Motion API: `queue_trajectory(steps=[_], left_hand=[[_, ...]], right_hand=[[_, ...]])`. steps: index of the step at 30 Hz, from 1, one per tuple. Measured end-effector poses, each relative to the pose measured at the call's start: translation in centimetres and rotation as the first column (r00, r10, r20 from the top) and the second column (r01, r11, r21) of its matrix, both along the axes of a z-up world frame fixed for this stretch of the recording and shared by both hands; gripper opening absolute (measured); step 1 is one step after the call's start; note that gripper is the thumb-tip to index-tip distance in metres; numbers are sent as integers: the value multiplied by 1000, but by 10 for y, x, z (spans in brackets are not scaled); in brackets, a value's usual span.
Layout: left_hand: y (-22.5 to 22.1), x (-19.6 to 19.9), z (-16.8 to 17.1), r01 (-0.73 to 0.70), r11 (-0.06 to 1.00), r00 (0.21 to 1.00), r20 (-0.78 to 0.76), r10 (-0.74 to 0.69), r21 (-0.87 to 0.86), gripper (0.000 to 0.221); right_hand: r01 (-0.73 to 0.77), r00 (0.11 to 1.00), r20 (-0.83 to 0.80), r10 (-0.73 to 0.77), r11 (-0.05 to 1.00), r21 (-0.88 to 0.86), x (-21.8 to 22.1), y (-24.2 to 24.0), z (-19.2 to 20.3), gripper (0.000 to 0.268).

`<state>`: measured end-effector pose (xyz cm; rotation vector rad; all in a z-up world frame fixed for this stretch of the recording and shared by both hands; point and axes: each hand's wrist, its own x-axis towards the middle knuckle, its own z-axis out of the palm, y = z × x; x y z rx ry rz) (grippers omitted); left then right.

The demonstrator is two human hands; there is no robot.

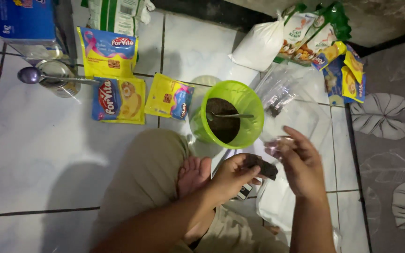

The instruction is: Packaging dark powder into small plastic bags using a spoon and a digital scale on the floor

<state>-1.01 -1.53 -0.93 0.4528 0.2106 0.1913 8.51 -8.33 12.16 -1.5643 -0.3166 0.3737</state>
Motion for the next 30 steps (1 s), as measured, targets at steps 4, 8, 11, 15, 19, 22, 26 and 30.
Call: queue_trajectory(steps=[4,8,11,15,19,22,26,30], left_hand=[[9,3,4,34,992,999,-21,-36,-119,27],[19,3,14,76,964,996,-16,-83,-257,27],[25,2,20,101,953,994,-5,-107,-285,24],[24,4,18,118,941,992,0,-124,-318,27],[25,6,18,146,934,989,21,-147,-325,28],[25,6,16,146,932,988,3,-154,-332,30],[21,8,9,161,926,986,13,-167,-342,29],[16,12,0,160,920,985,3,-170,-358,32]], right_hand=[[-152,988,-57,142,957,-246,-10,40,18,47],[-31,946,-319,-58,964,-266,-10,64,25,41],[-20,927,-368,-77,967,-255,-10,72,31,43],[-52,925,-377,-41,971,-232,13,55,-1,43],[-52,917,-394,-66,958,-282,-1,70,22,48],[-84,912,-406,-52,947,-309,-4,74,24,52],[-60,913,-401,-70,951,-303,-9,81,32,52],[-79,909,-413,-61,946,-314,-20,90,47,55]])
